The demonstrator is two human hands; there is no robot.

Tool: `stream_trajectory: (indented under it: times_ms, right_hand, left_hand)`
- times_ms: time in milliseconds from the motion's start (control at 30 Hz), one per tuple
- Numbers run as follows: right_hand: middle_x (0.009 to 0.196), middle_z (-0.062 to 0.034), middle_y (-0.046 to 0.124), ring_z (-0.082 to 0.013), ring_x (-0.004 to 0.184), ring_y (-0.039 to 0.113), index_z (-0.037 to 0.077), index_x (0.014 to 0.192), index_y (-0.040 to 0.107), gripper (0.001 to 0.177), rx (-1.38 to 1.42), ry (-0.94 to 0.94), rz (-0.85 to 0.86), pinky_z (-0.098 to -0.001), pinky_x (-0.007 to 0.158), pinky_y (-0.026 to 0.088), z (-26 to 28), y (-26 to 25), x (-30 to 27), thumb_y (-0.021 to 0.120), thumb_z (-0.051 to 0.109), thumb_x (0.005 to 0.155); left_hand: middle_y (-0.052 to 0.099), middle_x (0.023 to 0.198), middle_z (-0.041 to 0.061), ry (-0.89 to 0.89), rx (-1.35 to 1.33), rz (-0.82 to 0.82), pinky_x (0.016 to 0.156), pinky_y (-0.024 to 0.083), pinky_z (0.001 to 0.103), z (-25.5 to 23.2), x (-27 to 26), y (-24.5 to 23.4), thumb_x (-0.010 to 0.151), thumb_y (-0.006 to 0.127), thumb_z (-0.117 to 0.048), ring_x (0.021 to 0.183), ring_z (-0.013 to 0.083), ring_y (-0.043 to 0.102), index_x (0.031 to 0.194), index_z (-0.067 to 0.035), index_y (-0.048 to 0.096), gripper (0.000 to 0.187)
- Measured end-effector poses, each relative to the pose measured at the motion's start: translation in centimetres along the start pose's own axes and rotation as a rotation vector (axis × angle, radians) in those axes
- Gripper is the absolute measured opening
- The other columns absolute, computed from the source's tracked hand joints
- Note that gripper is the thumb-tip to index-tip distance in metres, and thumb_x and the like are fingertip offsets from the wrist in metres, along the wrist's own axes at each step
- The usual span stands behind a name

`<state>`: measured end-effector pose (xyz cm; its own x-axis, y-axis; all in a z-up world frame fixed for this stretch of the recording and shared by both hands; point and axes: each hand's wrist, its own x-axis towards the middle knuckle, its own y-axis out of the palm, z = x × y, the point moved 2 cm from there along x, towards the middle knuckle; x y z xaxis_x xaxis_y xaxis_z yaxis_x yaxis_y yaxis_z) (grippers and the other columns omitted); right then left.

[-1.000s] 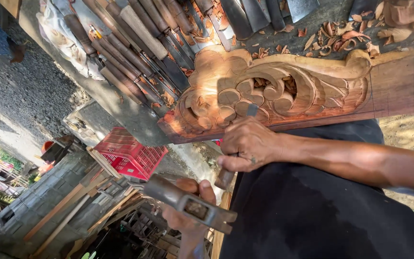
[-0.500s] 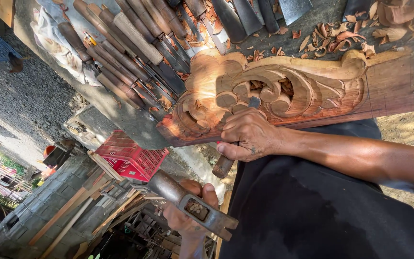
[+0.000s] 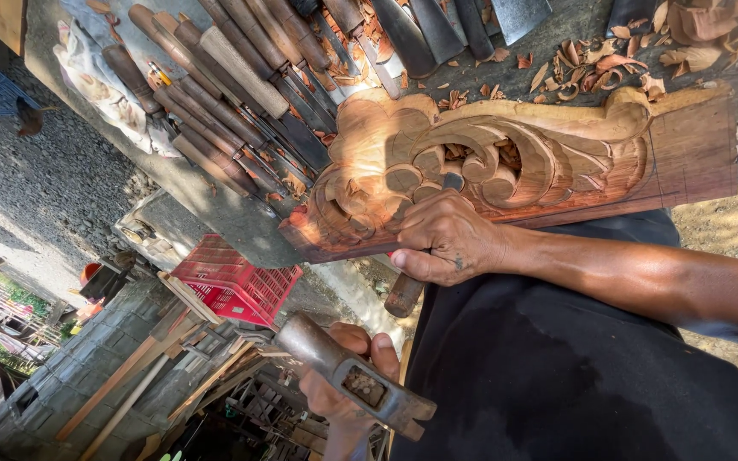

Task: Carving a decorative wood panel using a hammer and chisel.

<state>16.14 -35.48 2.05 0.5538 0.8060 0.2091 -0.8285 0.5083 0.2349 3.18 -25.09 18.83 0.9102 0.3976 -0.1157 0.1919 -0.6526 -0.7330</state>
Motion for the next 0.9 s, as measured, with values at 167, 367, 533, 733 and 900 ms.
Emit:
stream_trajectory:
  times_ms: [167, 367, 533, 733, 900]
  right_hand:
    - [0.061, -0.0112, 0.046, -0.0345, 0.059, 0.051, 0.004, 0.062, 0.045, 0.041, 0.031, -0.032, -0.008, -0.0476, 0.057, 0.04, -0.1, -0.4, 0.0, 0.06, 0.019, 0.097]
    - [0.057, -0.0114, 0.045, -0.0342, 0.056, 0.05, 0.004, 0.06, 0.044, 0.042, 0.006, -0.012, 0.029, -0.0481, 0.055, 0.039, -0.4, -0.3, 0.0, 0.062, 0.017, 0.095]
    - [0.055, -0.0117, 0.045, -0.0338, 0.054, 0.052, 0.004, 0.058, 0.044, 0.048, -0.035, 0.043, 0.048, -0.048, 0.053, 0.039, -1.1, 0.6, 0.3, 0.063, 0.022, 0.098]
    - [0.057, -0.0108, 0.046, -0.0326, 0.055, 0.054, 0.006, 0.06, 0.049, 0.048, -0.091, 0.161, 0.057, -0.0474, 0.055, 0.041, -1.6, 0.6, 0.7, 0.06, 0.029, 0.101]
    - [0.056, -0.0053, 0.058, -0.0288, 0.052, 0.061, 0.014, 0.063, 0.064, 0.046, 0.029, 0.356, -0.102, -0.0438, 0.046, 0.045, -0.8, -0.3, 2.2, 0.055, 0.042, 0.098]
  left_hand:
    - [0.055, 0.066, 0.008, 0.107, 0.151, 0.082, 0.05, 0.05, 0.036, 1.6, 0.7, 0.7, 0.08, 0.073, -0.01, 0.053, 0.0204, 0.059, 0.076, -0.004, 0.051, 0.024]
    - [0.061, 0.074, 0.011, 0.111, 0.356, 0.139, 0.059, 0.051, 0.042, 0.9, 0.4, 1.3, 0.095, 0.068, -0.023, 0.062, 0.0262, 0.063, 0.089, 0.001, 0.063, 0.025]
    - [0.06, 0.069, 0.008, -0.059, 0.252, 0.177, 0.056, 0.052, 0.039, 2.4, 0.5, 0.6, 0.088, 0.072, -0.032, 0.057, 0.0253, 0.063, 0.089, -0.002, 0.06, 0.032]
    - [0.057, 0.073, 0.005, -0.393, -0.169, 0.058, 0.061, 0.057, 0.042, 8.8, -5.8, 0.1, 0.094, 0.073, -0.036, 0.06, 0.0203, 0.058, 0.095, 0.0, 0.062, 0.037]
    - [0.065, 0.078, 0.003, -0.277, 0.122, 0.087, 0.063, 0.056, 0.033, 4.1, 0.5, -0.1, 0.091, 0.07, -0.041, 0.067, 0.0143, 0.067, 0.104, -0.002, 0.062, 0.042]
